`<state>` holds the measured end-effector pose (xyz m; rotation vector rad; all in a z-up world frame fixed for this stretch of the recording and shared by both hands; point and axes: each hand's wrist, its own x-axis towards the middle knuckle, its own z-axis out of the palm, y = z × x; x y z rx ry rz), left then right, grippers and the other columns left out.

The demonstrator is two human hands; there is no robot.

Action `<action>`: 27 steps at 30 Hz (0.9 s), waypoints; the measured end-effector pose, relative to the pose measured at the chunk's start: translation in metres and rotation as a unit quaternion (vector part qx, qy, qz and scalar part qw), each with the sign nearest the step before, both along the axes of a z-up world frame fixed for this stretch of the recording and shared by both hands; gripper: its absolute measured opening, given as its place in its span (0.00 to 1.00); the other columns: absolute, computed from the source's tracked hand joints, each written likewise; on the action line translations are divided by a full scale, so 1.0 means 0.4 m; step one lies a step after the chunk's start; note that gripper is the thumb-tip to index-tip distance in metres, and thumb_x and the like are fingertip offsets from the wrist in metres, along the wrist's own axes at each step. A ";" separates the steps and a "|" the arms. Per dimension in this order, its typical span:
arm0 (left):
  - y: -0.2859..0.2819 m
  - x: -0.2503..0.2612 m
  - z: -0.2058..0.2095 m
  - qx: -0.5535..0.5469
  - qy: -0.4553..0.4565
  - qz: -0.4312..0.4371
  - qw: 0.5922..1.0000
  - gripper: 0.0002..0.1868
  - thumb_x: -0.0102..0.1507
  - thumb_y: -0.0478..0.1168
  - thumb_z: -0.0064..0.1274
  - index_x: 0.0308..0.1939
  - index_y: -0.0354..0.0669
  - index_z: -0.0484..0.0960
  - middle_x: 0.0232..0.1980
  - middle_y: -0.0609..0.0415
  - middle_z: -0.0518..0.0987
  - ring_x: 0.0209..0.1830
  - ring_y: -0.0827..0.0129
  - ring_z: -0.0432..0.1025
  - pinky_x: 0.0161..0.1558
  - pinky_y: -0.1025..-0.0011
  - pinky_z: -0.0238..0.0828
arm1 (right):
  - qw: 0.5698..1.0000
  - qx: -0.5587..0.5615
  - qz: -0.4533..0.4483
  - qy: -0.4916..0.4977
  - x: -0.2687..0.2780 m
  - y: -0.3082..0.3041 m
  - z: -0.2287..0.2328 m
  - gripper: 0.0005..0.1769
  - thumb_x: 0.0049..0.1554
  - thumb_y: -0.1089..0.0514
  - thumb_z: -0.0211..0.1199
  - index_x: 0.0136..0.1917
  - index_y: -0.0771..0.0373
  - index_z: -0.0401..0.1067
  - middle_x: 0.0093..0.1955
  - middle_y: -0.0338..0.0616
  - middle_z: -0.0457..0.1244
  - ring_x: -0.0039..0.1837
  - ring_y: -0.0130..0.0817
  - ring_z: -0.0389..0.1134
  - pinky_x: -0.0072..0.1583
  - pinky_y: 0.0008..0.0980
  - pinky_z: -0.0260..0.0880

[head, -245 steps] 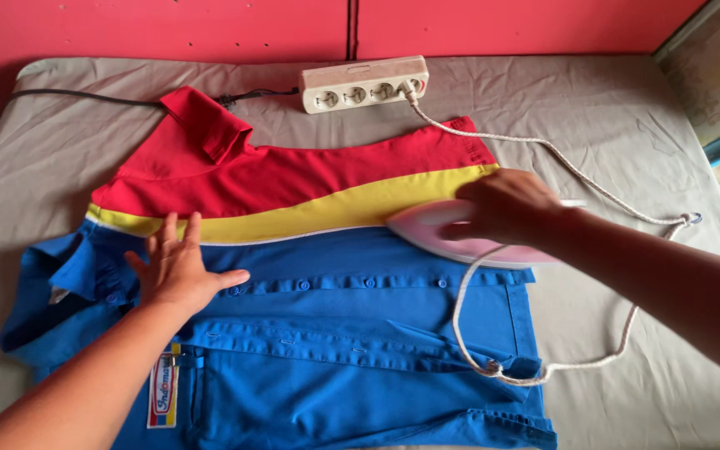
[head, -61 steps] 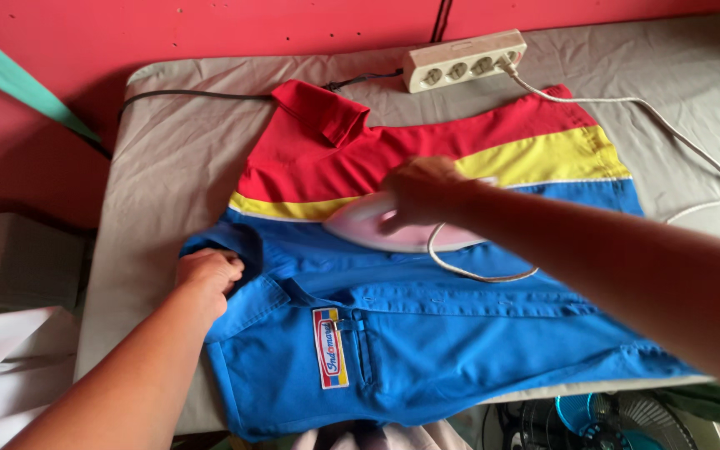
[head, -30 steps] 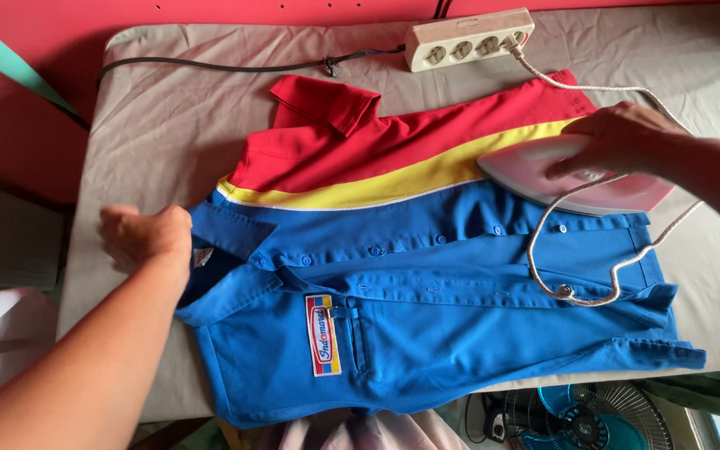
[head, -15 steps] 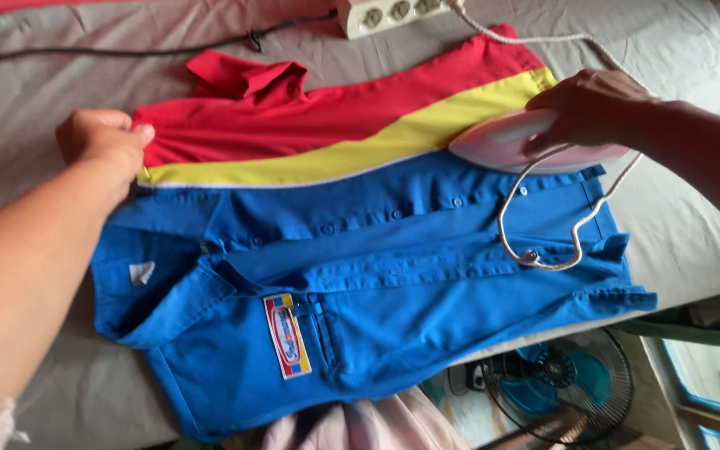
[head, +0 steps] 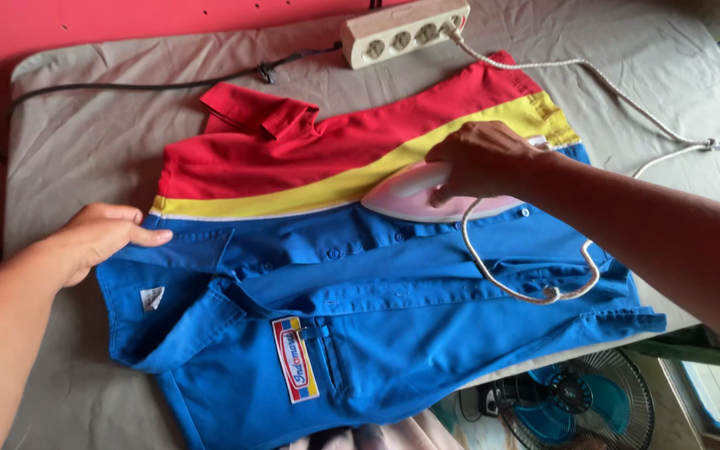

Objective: The person irons a blue, red, and yellow short-sleeved shirt on a table using a pink iron. They smooth the fabric, adjust the shirt, and iron different sections before placing the shirt on a hanger.

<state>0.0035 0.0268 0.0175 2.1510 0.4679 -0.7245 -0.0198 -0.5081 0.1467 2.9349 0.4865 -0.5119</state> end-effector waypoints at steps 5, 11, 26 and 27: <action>0.016 -0.033 -0.024 0.056 -0.025 -0.060 0.996 0.27 0.53 0.48 0.71 0.51 0.37 0.83 0.54 0.41 0.84 0.54 0.54 0.75 0.54 0.59 0.69 | 0.997 -0.063 -0.037 0.006 -0.017 -0.060 0.041 0.34 0.40 0.29 0.74 0.57 0.44 0.80 0.49 0.41 0.72 0.55 0.45 0.72 0.55 0.47 0.71; -0.178 -0.167 0.062 0.142 -0.529 -0.146 0.824 0.16 0.56 0.40 0.64 0.44 0.41 0.77 0.50 0.44 0.75 0.55 0.47 0.70 0.57 0.55 0.68 | 0.997 -0.048 -0.051 0.017 -0.021 -0.003 0.026 0.32 0.40 0.29 0.74 0.54 0.43 0.80 0.48 0.42 0.71 0.55 0.46 0.72 0.55 0.46 0.71; -0.374 -0.344 0.119 0.287 -0.426 -0.432 0.742 0.20 0.49 0.28 0.51 0.46 0.44 0.77 0.42 0.51 0.75 0.48 0.57 0.72 0.53 0.60 0.67 | 0.992 -0.124 -0.026 0.006 -0.022 -0.345 0.059 0.35 0.39 0.26 0.71 0.57 0.41 0.80 0.50 0.36 0.73 0.56 0.42 0.74 0.56 0.46 0.72; -0.379 -0.349 0.121 0.291 -0.421 -0.431 0.743 0.21 0.49 0.27 0.50 0.46 0.45 0.77 0.42 0.51 0.75 0.48 0.57 0.72 0.53 0.61 0.67 | 0.992 -0.122 -0.033 0.010 -0.027 -0.375 0.060 0.35 0.39 0.26 0.71 0.57 0.41 0.80 0.50 0.36 0.73 0.56 0.42 0.74 0.56 0.46 0.72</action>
